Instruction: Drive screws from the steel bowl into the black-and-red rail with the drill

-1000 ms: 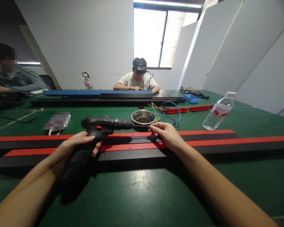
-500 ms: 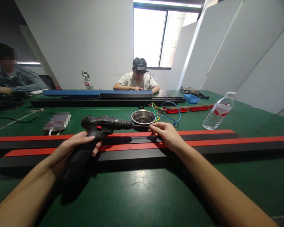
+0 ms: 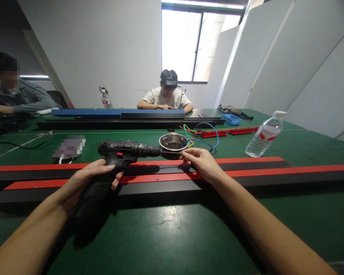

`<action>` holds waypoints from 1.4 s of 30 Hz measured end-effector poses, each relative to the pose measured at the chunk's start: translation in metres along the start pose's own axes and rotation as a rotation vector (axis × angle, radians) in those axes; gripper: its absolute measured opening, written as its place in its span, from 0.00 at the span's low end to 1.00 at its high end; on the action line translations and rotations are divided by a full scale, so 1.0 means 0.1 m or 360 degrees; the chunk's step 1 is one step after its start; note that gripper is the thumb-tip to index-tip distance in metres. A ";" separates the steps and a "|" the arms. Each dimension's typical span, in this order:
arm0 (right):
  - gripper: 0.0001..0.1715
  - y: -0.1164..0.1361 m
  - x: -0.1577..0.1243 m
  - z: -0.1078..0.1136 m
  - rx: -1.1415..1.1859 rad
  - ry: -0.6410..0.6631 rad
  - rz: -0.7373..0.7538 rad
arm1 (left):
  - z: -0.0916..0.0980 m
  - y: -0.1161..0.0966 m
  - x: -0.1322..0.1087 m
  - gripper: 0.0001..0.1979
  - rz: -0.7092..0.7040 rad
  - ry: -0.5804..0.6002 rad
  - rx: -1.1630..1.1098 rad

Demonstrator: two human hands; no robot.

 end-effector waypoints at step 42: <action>0.23 -0.03 0.02 0.03 -0.0119 -0.0016 0.0013 | 0.05 0.04 0.03 0.19 -0.0035 0.0015 0.0047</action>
Point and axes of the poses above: each hand's wrist, its own x-axis towards the middle knuckle, its own z-axis out of the back of the hand, y = z × x, the point moved 3 cm from there along x, towards the middle knuckle, and after that the axes turned 6 degrees about -z, right-handed, at the moved point
